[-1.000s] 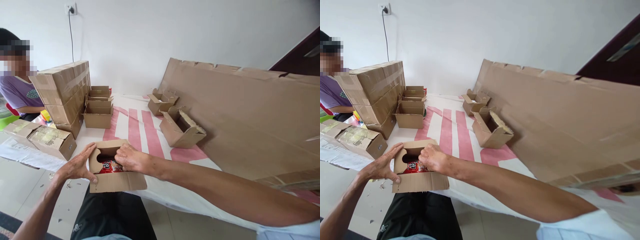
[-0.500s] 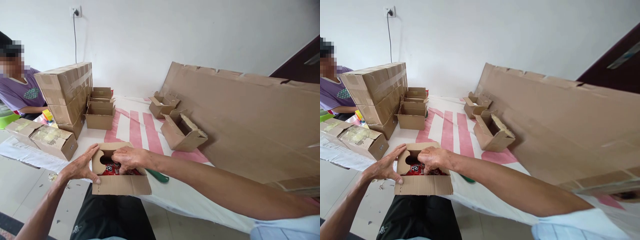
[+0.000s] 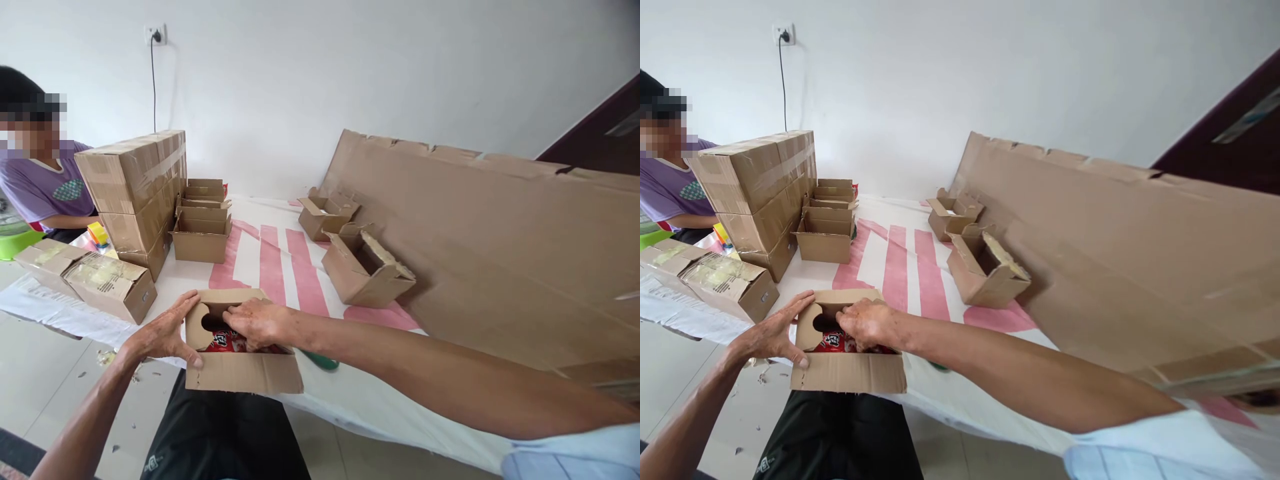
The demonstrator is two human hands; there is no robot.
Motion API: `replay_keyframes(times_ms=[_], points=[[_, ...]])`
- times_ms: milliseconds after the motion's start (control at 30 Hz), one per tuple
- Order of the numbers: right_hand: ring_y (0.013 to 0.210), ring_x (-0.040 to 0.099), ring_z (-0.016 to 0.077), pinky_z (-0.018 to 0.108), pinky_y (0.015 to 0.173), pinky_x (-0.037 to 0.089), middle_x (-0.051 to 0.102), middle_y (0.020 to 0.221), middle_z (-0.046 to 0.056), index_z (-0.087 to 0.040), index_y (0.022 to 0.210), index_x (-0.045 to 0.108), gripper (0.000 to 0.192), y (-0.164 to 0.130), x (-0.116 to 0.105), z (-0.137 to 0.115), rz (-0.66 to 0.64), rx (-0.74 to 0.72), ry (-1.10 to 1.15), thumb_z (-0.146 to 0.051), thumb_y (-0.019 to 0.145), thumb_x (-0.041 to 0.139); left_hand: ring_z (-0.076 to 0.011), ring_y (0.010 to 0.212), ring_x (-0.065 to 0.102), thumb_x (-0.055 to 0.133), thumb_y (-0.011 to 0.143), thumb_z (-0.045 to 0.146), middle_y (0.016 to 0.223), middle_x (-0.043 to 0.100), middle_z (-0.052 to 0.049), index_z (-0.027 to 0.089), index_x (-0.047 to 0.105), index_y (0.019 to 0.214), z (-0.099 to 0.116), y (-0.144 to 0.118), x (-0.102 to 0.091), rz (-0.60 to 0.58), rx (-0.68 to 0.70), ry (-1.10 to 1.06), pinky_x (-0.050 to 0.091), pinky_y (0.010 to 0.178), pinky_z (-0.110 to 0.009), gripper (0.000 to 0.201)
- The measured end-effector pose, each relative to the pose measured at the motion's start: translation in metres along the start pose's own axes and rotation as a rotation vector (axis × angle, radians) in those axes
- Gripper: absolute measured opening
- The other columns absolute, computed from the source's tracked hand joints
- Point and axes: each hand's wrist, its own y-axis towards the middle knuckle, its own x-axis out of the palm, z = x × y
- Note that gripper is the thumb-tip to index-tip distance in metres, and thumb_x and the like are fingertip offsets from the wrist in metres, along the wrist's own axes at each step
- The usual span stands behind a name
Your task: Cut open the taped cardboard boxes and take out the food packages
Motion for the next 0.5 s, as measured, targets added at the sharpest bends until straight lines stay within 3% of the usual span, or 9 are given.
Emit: replay_keyframes(times_ms=[200,500], points=[[0.096,0.079,0.0328,0.038,0.075,0.053,0.081,0.106,0.018,-0.010,0.139,0.061,0.056,0.014,0.013,-0.008,0.007,-0.051,-0.030,-0.014,0.085,0.074,-0.0429,0.167,0.019,0.092,0.057,0.080,0.182,0.013,-0.020,0.022,0.022,0.175,-0.004,-0.002,0.004,0.032,0.012,-0.011,0.027,0.135,-0.055,0.149],[0.096,0.079,0.0313,0.034,0.066,0.046,0.082,0.109,0.016,-0.013,0.136,0.061,0.052,0.006,0.002,-0.002,0.126,-0.174,0.011,-0.023,0.086,0.070,-0.0472,0.166,0.020,0.094,0.052,0.082,0.183,0.014,-0.018,0.031,0.020,0.175,-0.034,0.002,0.013,0.086,0.031,-0.011,0.026,0.133,-0.060,0.153]])
